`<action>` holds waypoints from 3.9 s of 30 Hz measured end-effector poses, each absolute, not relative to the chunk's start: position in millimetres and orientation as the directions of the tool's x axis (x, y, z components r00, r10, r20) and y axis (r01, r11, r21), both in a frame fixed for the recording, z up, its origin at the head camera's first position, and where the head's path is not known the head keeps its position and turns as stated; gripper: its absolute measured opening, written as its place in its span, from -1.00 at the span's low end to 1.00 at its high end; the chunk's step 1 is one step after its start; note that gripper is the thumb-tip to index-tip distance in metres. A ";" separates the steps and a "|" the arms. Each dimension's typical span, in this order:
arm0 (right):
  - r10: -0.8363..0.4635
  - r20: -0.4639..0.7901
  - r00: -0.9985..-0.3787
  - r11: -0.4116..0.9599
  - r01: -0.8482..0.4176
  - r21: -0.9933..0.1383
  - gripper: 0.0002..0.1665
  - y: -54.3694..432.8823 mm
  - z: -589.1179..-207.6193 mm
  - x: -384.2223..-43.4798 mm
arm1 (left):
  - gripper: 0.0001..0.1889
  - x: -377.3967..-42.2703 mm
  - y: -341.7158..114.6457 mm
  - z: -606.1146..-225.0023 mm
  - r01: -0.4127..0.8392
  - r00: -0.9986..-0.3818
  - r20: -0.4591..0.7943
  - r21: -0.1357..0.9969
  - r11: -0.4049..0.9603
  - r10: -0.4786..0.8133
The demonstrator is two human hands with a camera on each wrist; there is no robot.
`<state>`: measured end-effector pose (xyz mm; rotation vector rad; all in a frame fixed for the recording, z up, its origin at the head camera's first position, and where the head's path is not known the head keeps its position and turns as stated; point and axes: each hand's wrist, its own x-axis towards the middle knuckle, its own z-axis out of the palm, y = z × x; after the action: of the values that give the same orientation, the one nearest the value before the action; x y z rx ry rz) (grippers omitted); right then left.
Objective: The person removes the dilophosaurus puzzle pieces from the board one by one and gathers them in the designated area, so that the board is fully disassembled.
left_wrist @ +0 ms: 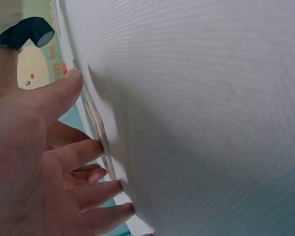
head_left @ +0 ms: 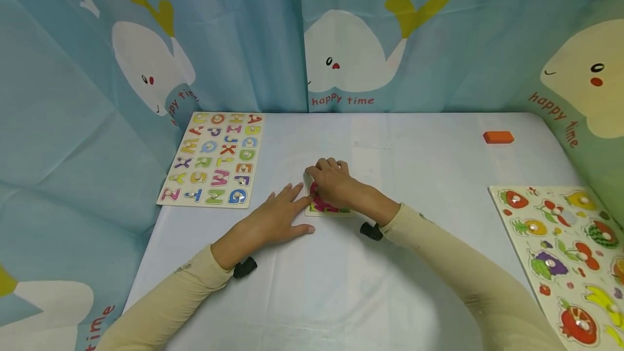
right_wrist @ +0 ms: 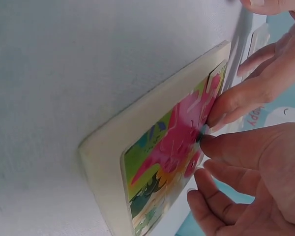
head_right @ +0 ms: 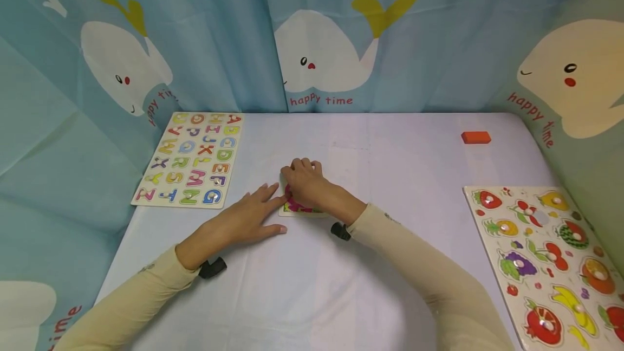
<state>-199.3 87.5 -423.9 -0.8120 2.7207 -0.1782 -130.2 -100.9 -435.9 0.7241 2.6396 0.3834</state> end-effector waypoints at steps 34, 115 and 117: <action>-0.537 -0.234 -0.811 0.833 -0.464 -0.302 -0.53 91.0 -423.8 -205.9 | -0.18 -130.3 -101.1 -436.2 0.433 -0.799 -0.278 0.347 0.832 0.532; -0.473 -0.238 -0.848 0.783 -0.280 -0.555 -0.91 278.7 -414.9 -225.7 | -0.16 -129.2 -101.3 -440.5 0.415 -0.800 -0.287 0.370 0.831 0.527; -0.471 -0.198 -0.860 0.789 -0.310 -0.530 -0.88 275.4 -415.9 -223.3 | -0.15 -129.4 -101.3 -441.0 0.415 -0.799 -0.292 0.363 0.834 0.525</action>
<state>-223.3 275.4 -415.9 -0.5983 2.6591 -0.7079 -129.4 -101.3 -441.0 0.7028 2.6305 0.3984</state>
